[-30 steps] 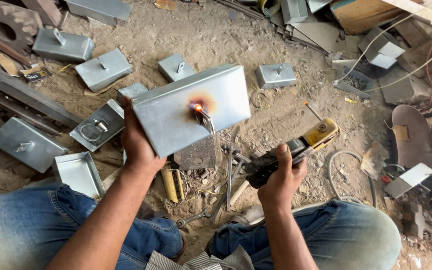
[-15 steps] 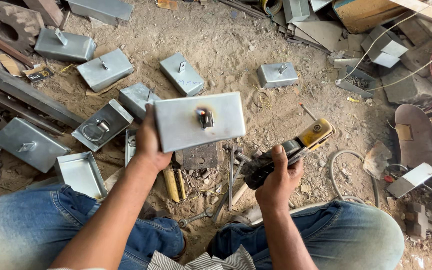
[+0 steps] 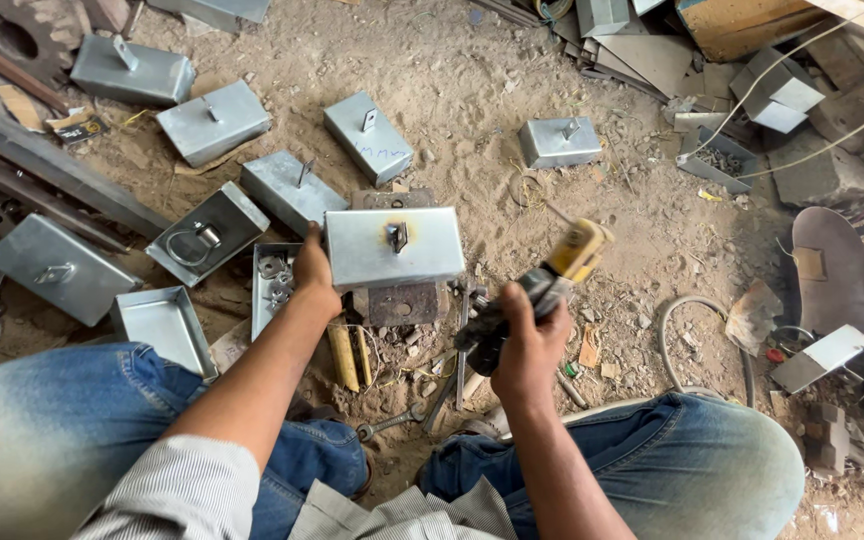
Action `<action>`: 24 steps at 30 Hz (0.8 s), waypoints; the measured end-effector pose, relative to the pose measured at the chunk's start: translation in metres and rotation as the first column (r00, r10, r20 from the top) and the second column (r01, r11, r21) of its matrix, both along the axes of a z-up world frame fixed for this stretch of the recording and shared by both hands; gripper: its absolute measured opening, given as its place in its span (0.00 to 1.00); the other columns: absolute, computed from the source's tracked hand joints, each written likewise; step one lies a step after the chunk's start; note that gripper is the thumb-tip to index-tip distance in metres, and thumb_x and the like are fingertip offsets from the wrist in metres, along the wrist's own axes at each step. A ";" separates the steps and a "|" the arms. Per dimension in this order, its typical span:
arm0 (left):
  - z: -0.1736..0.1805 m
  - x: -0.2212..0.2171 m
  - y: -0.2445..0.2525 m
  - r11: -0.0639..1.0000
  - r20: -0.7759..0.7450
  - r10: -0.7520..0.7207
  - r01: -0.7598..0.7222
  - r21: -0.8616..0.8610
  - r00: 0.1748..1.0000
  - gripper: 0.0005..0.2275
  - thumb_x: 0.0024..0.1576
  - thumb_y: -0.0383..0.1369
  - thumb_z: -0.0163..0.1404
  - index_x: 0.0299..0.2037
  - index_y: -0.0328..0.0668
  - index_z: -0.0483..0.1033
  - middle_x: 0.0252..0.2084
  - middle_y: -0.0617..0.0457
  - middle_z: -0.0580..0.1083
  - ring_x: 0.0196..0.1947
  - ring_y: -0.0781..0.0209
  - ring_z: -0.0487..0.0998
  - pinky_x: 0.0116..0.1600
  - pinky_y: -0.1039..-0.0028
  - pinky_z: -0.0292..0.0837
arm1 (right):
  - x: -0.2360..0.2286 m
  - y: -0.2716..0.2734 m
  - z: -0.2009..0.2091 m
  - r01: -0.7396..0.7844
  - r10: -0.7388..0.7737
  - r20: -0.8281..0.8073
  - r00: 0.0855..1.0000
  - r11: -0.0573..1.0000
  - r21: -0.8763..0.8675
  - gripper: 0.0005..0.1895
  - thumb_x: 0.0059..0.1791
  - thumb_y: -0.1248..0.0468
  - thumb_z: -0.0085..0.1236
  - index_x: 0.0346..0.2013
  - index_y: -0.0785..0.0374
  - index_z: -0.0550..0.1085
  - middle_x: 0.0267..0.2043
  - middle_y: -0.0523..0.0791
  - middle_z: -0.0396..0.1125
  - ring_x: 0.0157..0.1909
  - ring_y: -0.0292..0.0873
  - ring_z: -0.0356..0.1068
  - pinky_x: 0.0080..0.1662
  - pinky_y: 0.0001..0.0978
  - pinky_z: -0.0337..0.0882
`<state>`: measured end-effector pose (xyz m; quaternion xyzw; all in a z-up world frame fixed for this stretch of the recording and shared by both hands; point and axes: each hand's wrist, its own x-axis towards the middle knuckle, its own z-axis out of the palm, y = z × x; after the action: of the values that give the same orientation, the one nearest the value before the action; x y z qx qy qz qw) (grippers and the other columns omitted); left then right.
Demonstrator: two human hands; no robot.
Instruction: The person assembles metal boxes by hand and using tools. They hammer metal components into place, fit metal lids and latches, and use a welder to secure the joints while working on the floor.
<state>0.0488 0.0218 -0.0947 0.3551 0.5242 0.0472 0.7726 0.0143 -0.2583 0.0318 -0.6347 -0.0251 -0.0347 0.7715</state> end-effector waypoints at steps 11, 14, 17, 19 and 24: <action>0.033 -0.020 -0.008 0.920 -0.055 -0.037 0.056 0.388 0.998 0.30 0.64 0.57 0.35 0.65 0.43 0.67 0.65 0.46 0.69 0.62 0.49 0.71 0.65 0.56 0.66 | -0.021 0.040 -0.021 -0.215 0.199 -0.092 0.976 0.780 -0.588 0.23 0.42 0.49 0.70 0.37 0.62 0.71 0.27 0.42 0.72 0.25 0.34 0.72 0.32 0.31 0.79; 0.076 -0.045 -0.033 0.845 0.017 -0.041 0.025 0.534 0.999 0.25 0.65 0.52 0.34 0.63 0.44 0.63 0.62 0.44 0.69 0.59 0.50 0.72 0.61 0.59 0.70 | -0.023 0.042 -0.023 -0.214 0.232 -0.056 0.971 0.740 -0.638 0.24 0.41 0.49 0.71 0.38 0.62 0.72 0.26 0.42 0.73 0.25 0.34 0.73 0.33 0.30 0.78; 0.109 -0.089 -0.077 0.835 0.066 -0.308 0.237 0.497 0.949 0.27 0.61 0.54 0.34 0.62 0.45 0.62 0.56 0.40 0.72 0.51 0.44 0.76 0.53 0.55 0.77 | -0.023 0.041 -0.022 -0.216 0.234 -0.056 0.971 0.745 -0.631 0.25 0.41 0.49 0.71 0.39 0.63 0.73 0.25 0.43 0.73 0.24 0.35 0.73 0.31 0.31 0.77; 0.119 -0.131 -0.101 0.623 0.048 -0.568 0.391 0.678 0.822 0.33 0.63 0.59 0.35 0.66 0.39 0.60 0.63 0.39 0.68 0.60 0.43 0.71 0.60 0.53 0.67 | -0.022 0.044 -0.020 -0.233 0.225 -0.093 0.970 0.745 -0.626 0.24 0.40 0.49 0.70 0.38 0.62 0.73 0.25 0.43 0.74 0.23 0.34 0.73 0.30 0.31 0.77; 0.120 -0.146 -0.127 0.487 0.157 -0.826 0.545 0.683 0.541 0.42 0.55 0.61 0.51 0.69 0.34 0.53 0.64 0.37 0.68 0.65 0.43 0.68 0.66 0.55 0.61 | -0.019 0.048 -0.014 -0.120 0.207 0.005 0.978 0.589 -0.799 0.26 0.35 0.49 0.73 0.34 0.64 0.73 0.23 0.45 0.73 0.22 0.37 0.71 0.29 0.32 0.74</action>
<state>-0.0971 -0.1053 0.0257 0.7251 0.0868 -0.0425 0.6818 -0.0048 -0.2105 0.0178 -0.9034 -0.1337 0.0201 0.4070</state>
